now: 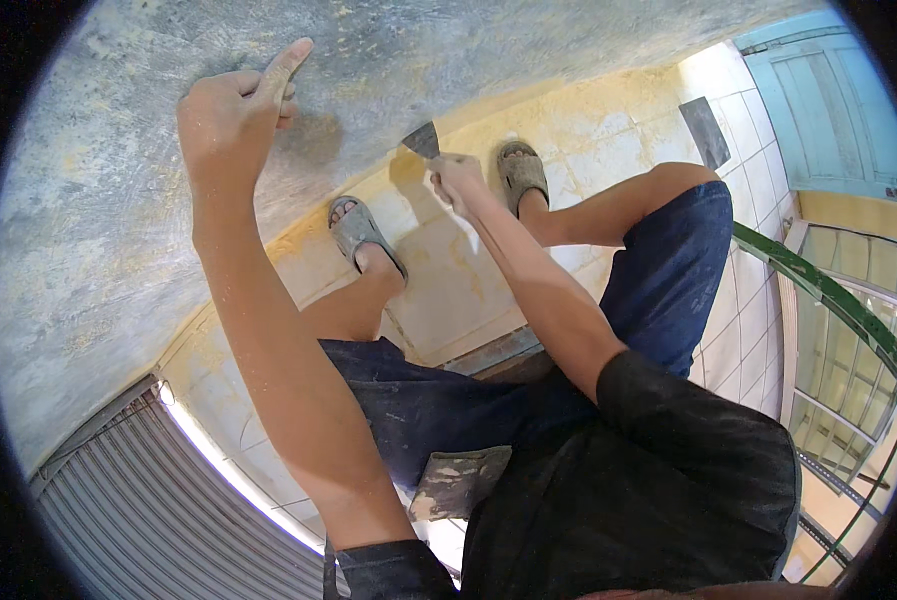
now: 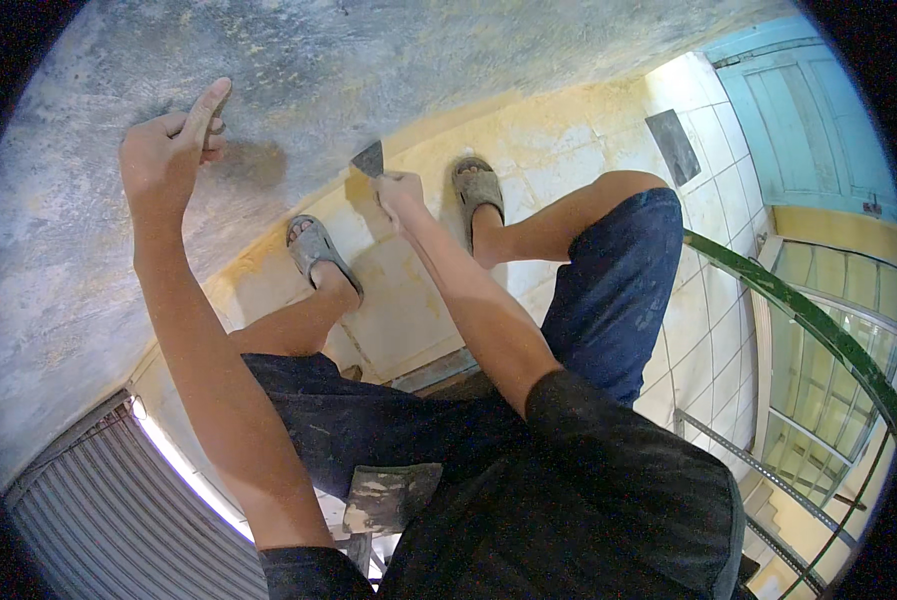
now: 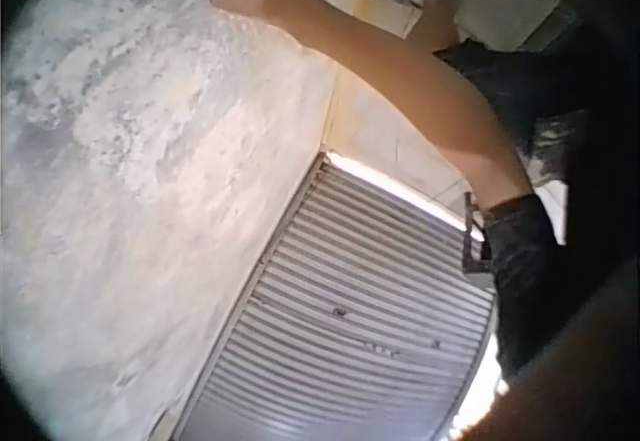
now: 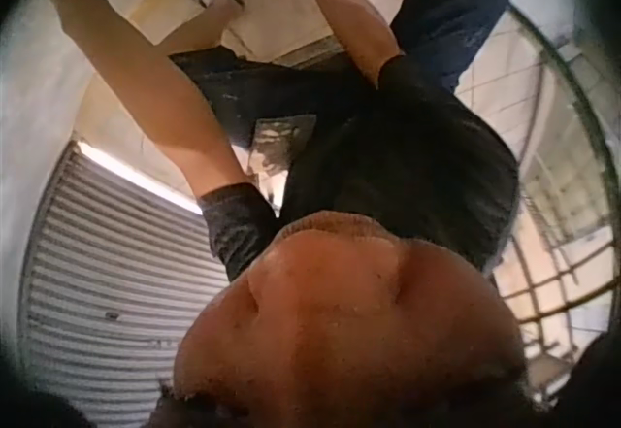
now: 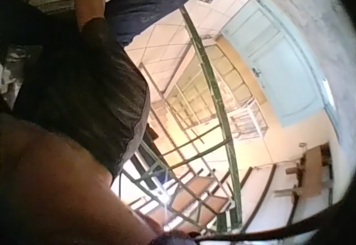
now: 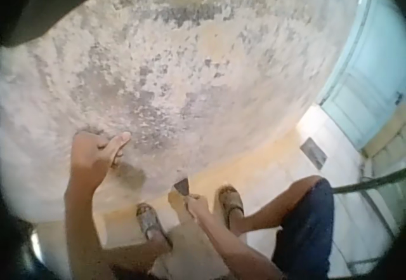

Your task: Scraping old paint and smoothing down a degraded wall surface using hand scrapers and small blocks.

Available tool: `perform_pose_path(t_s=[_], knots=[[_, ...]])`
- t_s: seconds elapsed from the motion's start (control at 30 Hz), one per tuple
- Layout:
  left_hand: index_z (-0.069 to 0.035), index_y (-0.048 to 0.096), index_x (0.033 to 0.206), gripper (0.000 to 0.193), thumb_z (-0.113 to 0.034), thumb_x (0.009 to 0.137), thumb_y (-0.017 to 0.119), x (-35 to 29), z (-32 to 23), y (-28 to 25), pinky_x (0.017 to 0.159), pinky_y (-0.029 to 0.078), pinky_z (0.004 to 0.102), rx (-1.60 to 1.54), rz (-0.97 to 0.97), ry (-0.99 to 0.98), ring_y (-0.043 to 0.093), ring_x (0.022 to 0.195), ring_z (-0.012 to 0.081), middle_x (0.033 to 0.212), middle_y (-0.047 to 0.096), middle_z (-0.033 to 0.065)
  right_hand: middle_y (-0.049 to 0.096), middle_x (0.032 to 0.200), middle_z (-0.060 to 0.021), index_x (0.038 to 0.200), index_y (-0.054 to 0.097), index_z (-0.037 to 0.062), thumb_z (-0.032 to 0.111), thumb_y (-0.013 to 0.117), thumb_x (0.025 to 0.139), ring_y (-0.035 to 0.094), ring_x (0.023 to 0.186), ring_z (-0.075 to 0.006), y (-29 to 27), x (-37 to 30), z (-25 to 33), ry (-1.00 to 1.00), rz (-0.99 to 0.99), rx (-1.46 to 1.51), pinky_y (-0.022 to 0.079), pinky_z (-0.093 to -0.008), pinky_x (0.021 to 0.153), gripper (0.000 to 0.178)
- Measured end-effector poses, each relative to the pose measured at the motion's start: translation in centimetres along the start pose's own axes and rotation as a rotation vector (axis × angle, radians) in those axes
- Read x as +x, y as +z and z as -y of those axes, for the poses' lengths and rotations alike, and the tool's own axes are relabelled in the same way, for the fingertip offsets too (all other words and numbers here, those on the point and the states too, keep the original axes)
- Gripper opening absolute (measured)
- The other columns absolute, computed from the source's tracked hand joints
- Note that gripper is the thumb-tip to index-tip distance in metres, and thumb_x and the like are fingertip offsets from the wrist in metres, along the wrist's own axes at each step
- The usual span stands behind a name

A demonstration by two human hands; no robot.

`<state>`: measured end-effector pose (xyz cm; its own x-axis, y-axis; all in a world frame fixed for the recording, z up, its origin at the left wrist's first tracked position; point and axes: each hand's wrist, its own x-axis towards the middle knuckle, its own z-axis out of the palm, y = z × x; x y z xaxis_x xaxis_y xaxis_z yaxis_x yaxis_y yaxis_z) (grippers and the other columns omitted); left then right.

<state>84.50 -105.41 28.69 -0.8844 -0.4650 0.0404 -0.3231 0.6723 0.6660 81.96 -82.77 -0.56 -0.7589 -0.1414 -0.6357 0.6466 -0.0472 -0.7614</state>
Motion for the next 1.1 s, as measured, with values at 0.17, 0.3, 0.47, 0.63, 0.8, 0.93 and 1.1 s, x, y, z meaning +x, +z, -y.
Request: perform_pose_path(t_s=[0.17,0.3,0.47,0.63,0.8,0.93,1.1], knots=[[-0.001,0.077,0.073,0.059,-0.058,0.087,0.074,0.1,-0.1,-0.2,0.068,0.050,0.0304,0.024,-0.011,0.019,0.063,0.061,0.0151,0.064,0.070,0.0076,0.051,0.058,-0.0007,0.071,0.060,0.0072,0.013,0.067,0.090,0.042,0.042,-0.0115,-0.2,-0.3,0.0,-0.058,-0.003,-0.073,0.029,-0.0310,0.039,0.021],[-0.002,0.078,0.071,0.061,-0.060,0.086,0.073,0.3,0.3,0.1,0.065,0.049,0.0306,0.030,0.001,0.000,0.064,0.060,0.0157,0.063,0.070,0.0070,0.049,0.060,0.0000,0.078,0.058,0.0072,0.010,0.067,0.093,0.038,0.042,-0.0099,-0.5,-1.4,0.2,0.004,-0.007,-0.031,0.025,-0.0291,0.038,0.018],[-0.004,0.077,0.069,0.062,-0.063,0.086,0.072,0.5,0.7,0.3,0.063,0.050,0.0317,0.057,-0.010,0.041,0.064,0.059,0.0157,0.061,0.070,0.0057,0.049,0.060,-0.0006,0.078,0.058,0.0065,0.009,0.067,0.093,0.038,0.042,-0.0102,-0.5,-0.5,0.3,-0.014,0.031,-0.010,0.025,-0.0298,0.038,0.018],[0.002,0.078,0.077,0.057,-0.055,0.086,0.078,0.7,0.5,0.0,0.062,0.050,0.0244,0.053,0.024,0.028,0.064,0.058,0.0104,0.063,0.070,0.0078,0.051,0.060,-0.0025,0.081,0.059,0.0058,0.012,0.067,0.093,0.040,0.042,-0.0110,-1.9,2.5,-0.5,0.076,0.020,-0.074,0.026,-0.0297,0.037,0.015],[0.003,0.078,0.077,0.057,-0.053,0.087,0.079,0.4,0.2,-0.1,0.062,0.052,0.0250,0.011,0.024,0.004,0.064,0.057,0.0103,0.063,0.069,0.0071,0.058,0.064,-0.0063,0.077,0.059,0.0062,0.021,0.063,0.094,0.047,0.042,-0.0132,-7.2,4.2,0.9,0.191,0.011,-0.206,0.031,-0.0314,0.037,0.023],[0.004,0.076,0.075,0.058,-0.052,0.087,0.079,0.2,-0.1,0.0,0.062,0.053,0.0265,-0.018,0.020,-0.010,0.064,0.056,0.0112,0.063,0.068,0.0073,0.058,0.068,-0.0034,0.095,0.061,0.0063,0.034,0.056,0.101,0.043,0.041,-0.0118,-10.3,4.3,5.7,0.317,-0.019,-0.607,0.029,-0.0283,0.035,0.029],[0.005,0.074,0.072,0.057,-0.050,0.087,0.081,0.0,-0.1,-0.3,0.058,0.051,0.0263,-0.051,0.031,0.007,0.064,0.055,0.0117,0.062,0.067,0.0086,0.055,0.073,-0.0039,0.098,0.054,0.0066,0.035,0.053,0.103,0.042,0.041,-0.0095,-11.0,1.0,10.6,0.340,0.109,-0.708,0.028,-0.0247,0.032,0.028]])
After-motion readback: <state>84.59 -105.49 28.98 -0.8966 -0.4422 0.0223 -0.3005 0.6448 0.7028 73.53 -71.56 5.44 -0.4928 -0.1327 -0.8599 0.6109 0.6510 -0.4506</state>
